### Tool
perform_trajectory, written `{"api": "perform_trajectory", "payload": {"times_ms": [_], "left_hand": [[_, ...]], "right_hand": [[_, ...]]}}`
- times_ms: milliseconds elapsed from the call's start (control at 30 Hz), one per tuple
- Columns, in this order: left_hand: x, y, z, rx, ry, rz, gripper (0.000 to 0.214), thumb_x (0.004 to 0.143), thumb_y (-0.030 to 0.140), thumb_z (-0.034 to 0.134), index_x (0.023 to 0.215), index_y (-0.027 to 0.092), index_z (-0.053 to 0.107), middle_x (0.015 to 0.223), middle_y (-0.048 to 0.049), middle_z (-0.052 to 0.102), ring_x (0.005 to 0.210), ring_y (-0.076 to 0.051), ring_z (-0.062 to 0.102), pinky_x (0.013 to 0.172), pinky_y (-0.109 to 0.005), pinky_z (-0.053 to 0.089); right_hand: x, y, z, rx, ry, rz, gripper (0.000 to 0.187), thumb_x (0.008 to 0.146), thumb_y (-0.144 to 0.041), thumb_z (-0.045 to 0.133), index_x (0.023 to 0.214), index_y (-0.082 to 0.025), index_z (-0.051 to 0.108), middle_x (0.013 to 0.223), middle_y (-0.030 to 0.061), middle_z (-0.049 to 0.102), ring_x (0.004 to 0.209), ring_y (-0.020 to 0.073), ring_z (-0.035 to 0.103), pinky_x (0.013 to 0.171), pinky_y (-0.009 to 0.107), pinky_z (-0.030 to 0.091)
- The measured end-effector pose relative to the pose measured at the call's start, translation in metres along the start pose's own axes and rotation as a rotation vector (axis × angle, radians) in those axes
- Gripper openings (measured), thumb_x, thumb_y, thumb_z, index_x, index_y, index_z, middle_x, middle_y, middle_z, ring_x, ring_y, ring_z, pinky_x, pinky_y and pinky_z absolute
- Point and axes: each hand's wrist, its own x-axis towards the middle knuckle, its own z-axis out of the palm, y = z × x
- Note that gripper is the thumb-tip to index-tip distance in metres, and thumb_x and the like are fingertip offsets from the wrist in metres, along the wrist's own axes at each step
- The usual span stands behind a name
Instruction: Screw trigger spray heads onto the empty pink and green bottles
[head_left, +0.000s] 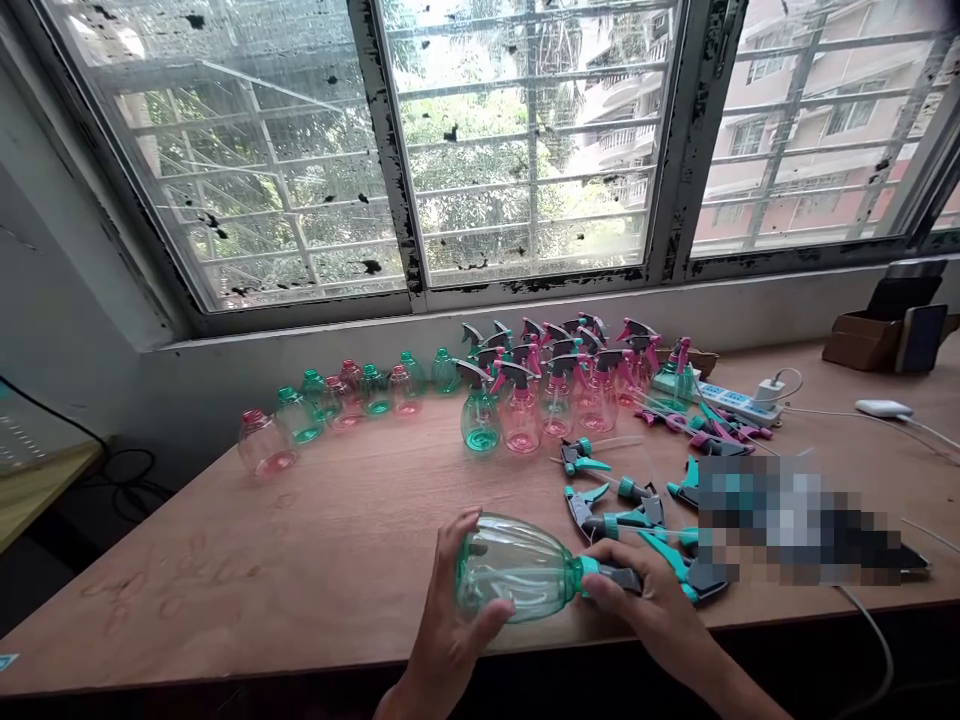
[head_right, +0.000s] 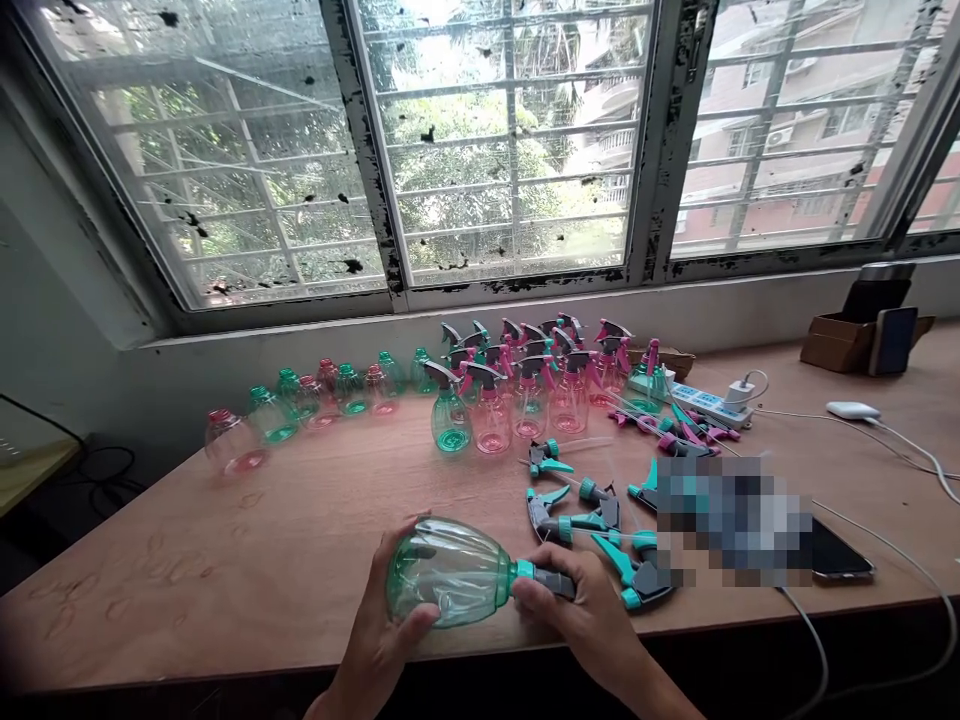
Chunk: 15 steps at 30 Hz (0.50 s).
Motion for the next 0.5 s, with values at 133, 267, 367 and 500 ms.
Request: {"api": "perform_trajectory", "payload": {"times_ms": [133, 267, 367, 500], "left_hand": [[-0.003, 0.002, 0.007, 0.099, -0.035, 0.212, 0.057, 0.090, 0.048, 0.068, 0.139, 0.037, 0.040, 0.152, -0.0105, 0.032, 0.141, -0.035, 0.036, 0.108, -0.050, 0.040], [0.000, 0.005, 0.011, 0.137, -0.036, 0.258, 0.057, 0.092, 0.050, 0.064, 0.141, 0.036, 0.037, 0.152, -0.0119, 0.031, 0.140, -0.033, 0.036, 0.109, -0.051, 0.039], [0.001, 0.006, 0.010, 0.165, -0.007, 0.324, 0.061, 0.089, 0.053, 0.066, 0.141, 0.036, 0.037, 0.151, -0.0119, 0.033, 0.139, -0.033, 0.039, 0.107, -0.048, 0.043], [0.002, 0.008, 0.004, 0.251, -0.048, 0.464, 0.070, 0.084, 0.041, 0.077, 0.142, 0.037, 0.037, 0.154, -0.0114, 0.029, 0.142, -0.033, 0.039, 0.110, -0.047, 0.044]], "right_hand": [[0.004, -0.009, -0.002, 0.290, -0.045, 0.101, 0.041, 0.089, -0.058, 0.065, 0.077, -0.019, 0.067, 0.059, 0.0019, 0.070, 0.058, 0.0220, 0.067, 0.063, 0.033, 0.052], [0.005, -0.019, -0.007, 0.317, -0.051, 0.129, 0.041, 0.087, -0.056, 0.070, 0.079, -0.017, 0.067, 0.059, 0.0013, 0.071, 0.057, 0.0190, 0.067, 0.064, 0.031, 0.051], [0.003, -0.027, -0.010, 0.341, -0.084, 0.152, 0.041, 0.086, -0.055, 0.072, 0.076, -0.016, 0.066, 0.062, 0.0024, 0.071, 0.058, 0.0185, 0.067, 0.064, 0.031, 0.053], [0.001, -0.028, -0.010, 0.428, -0.085, 0.206, 0.041, 0.088, -0.055, 0.070, 0.073, -0.018, 0.060, 0.059, 0.0021, 0.070, 0.055, 0.0181, 0.067, 0.063, 0.031, 0.055]]}}
